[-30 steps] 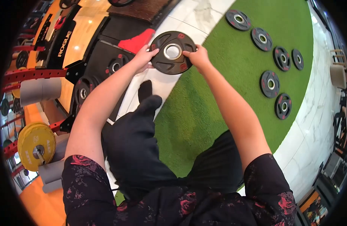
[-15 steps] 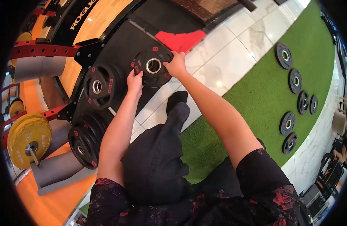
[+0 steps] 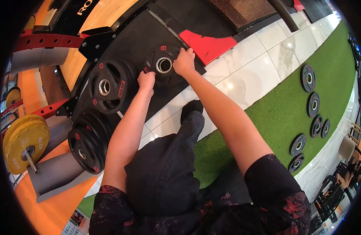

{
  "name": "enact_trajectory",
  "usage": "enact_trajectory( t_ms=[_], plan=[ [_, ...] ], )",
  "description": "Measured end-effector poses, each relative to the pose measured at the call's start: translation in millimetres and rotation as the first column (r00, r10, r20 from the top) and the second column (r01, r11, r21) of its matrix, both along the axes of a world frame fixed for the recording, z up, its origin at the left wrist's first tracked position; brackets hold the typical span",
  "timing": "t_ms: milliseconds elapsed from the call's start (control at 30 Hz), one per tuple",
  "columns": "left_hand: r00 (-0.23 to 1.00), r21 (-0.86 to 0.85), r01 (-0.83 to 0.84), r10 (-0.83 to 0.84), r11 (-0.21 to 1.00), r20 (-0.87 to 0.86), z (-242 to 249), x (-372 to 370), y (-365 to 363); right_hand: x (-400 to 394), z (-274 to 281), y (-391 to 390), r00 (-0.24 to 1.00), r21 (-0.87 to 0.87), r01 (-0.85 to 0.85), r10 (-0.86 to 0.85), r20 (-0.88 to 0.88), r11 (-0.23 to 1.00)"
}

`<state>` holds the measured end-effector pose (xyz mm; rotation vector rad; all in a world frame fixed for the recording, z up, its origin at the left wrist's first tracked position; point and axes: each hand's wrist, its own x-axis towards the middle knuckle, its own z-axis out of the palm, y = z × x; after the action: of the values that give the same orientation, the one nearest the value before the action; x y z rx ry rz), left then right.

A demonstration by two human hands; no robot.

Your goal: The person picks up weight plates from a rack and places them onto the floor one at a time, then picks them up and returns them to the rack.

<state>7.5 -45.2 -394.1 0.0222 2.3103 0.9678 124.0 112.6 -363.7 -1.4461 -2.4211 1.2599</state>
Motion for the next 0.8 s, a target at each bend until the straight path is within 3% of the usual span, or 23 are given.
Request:
enact_trajectory(
  t_ms=[33,233,300,367,400,500,567,667,733,800],
  plan=[
    [1.0,-0.073,0.007,-0.008,0.997,-0.017,-4,-4,-1,-4,4,-1,1.0,-0.003,-0.008,0.008,-0.004,1.0],
    [0.998,-0.077,-0.038,0.033,0.996,-0.053,-3,3,0,-10,12,-2,0.996,0.01,-0.017,0.016,0.093,1.0],
    [0.999,-0.063,-0.007,0.005,0.998,-0.035,-4,1,-2,-5,13,-1,0.982,0.11,-0.134,0.118,0.145,0.985],
    [1.0,-0.034,0.021,-0.021,0.999,0.006,-8,-5,-6,-2,10,0,0.982,0.082,-0.14,0.127,0.143,0.987],
    [0.998,-0.05,-0.007,0.011,0.999,0.068,17,4,2,-1,10,4,0.982,0.065,-0.152,0.143,0.126,0.986],
    [0.985,-0.187,0.156,-0.167,0.97,-0.044,2,-12,-1,18,8,8,0.994,0.09,-0.107,0.104,0.031,0.99],
    [0.952,-0.353,0.232,-0.286,0.906,-0.106,42,20,28,48,22,14,0.996,0.095,-0.052,0.058,-0.06,0.994],
    [0.819,-0.332,0.37,-0.474,0.868,-0.325,70,58,67,123,51,33,1.0,0.056,0.002,0.0,-0.03,0.998],
    [0.712,-0.152,0.571,-0.579,0.806,-0.398,90,89,100,188,55,47,0.996,0.117,0.088,-0.09,0.007,0.989],
    [0.674,0.026,0.701,-0.649,0.713,-0.354,128,144,138,260,66,60,0.983,0.1,0.181,-0.18,-0.018,0.978]
  ],
)
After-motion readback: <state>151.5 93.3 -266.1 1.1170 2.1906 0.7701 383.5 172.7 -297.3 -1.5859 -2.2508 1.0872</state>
